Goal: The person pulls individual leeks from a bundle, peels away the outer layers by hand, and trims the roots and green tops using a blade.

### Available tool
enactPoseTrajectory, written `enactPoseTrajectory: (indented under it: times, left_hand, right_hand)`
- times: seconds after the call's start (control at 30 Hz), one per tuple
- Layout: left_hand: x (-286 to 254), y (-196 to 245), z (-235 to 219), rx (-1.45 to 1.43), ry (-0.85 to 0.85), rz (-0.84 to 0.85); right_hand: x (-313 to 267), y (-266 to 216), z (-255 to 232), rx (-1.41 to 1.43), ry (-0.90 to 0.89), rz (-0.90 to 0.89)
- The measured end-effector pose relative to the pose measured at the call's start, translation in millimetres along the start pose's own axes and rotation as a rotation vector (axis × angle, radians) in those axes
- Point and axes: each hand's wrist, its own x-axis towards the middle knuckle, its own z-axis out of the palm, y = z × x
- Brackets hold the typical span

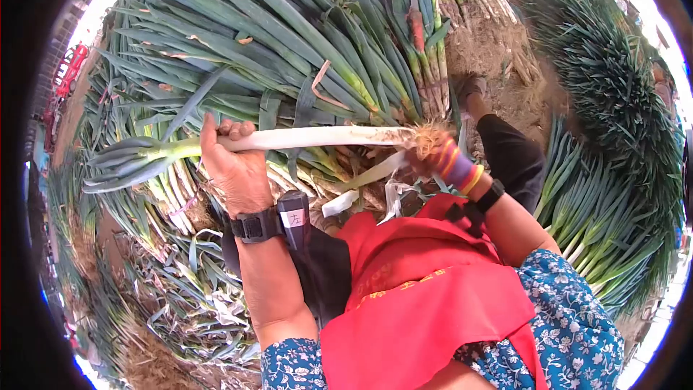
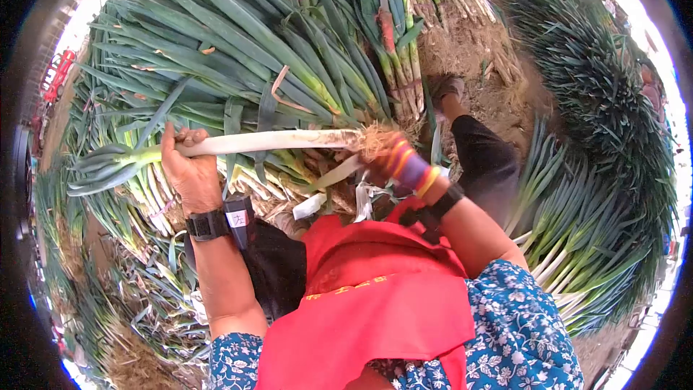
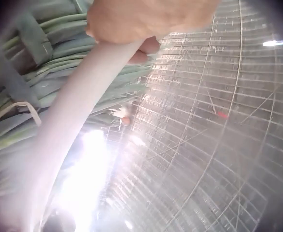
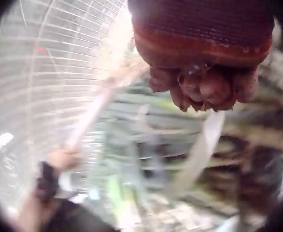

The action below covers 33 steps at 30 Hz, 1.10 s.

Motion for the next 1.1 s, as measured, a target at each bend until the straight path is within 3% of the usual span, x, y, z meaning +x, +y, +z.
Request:
enactPoseTrajectory:
  times: [0.07,0.1,0.17,0.2,0.27,0.3,0.33,0.37,0.47,0.53,0.63,0.67,0.77,0.93,1.0,1.1]
  left_hand:
    - [-4,1,1,0.061,0.055,0.013]
    - [-1,7,-1,0.064,0.074,0.052]
    - [12,25,-1,0.08,0.062,0.101]
    - [13,29,-3,0.112,0.048,0.12]
    - [11,19,1,0.108,0.038,0.154]
    - [9,11,2,0.137,0.087,0.164]
    - [9,4,1,0.165,0.137,0.177]
    - [9,-1,-2,0.174,0.149,0.183]
    - [6,-5,1,0.16,0.178,0.171]
    - [3,-6,3,0.163,0.184,0.175]
    - [0,-8,3,0.158,0.242,0.144]
    - [-2,-9,3,0.147,0.213,0.116]
    - [0,-7,-1,0.147,0.212,0.07]
    - [3,-13,-6,0.139,0.186,0.032]
    - [1,-18,-1,0.144,0.175,0.011]
    - [-6,-22,9,0.115,0.184,-0.012]
  right_hand:
    - [-2,58,-81,0.185,0.196,0.245]
    - [-22,81,-118,-0.073,0.283,0.032]
    - [-35,139,-164,-0.154,0.569,0.118]
    - [-46,103,-129,-0.364,0.431,0.301]
    - [-37,155,-133,-0.987,-0.353,-0.797]
    - [-61,89,-53,-1.41,-0.195,-0.348]
    - [-53,55,-13,-1.559,-0.364,0.005]
    - [-58,-15,38,-1.628,-0.255,-0.07]
    - [-41,-88,80,-1.546,-0.148,-0.109]
    - [-34,-117,87,-1.45,0.192,-0.872]
    - [-8,-116,84,-1.574,0.295,-0.993]
    - [-6,-108,83,-1.574,0.289,-0.994]
    - [-7,-90,86,-1.547,0.14,-0.764]
    - [-15,-91,87,-1.53,0.064,-0.749]
    - [-12,-84,84,-1.563,0.071,-0.603]
    - [-12,-80,82,-1.518,0.077,-0.573]
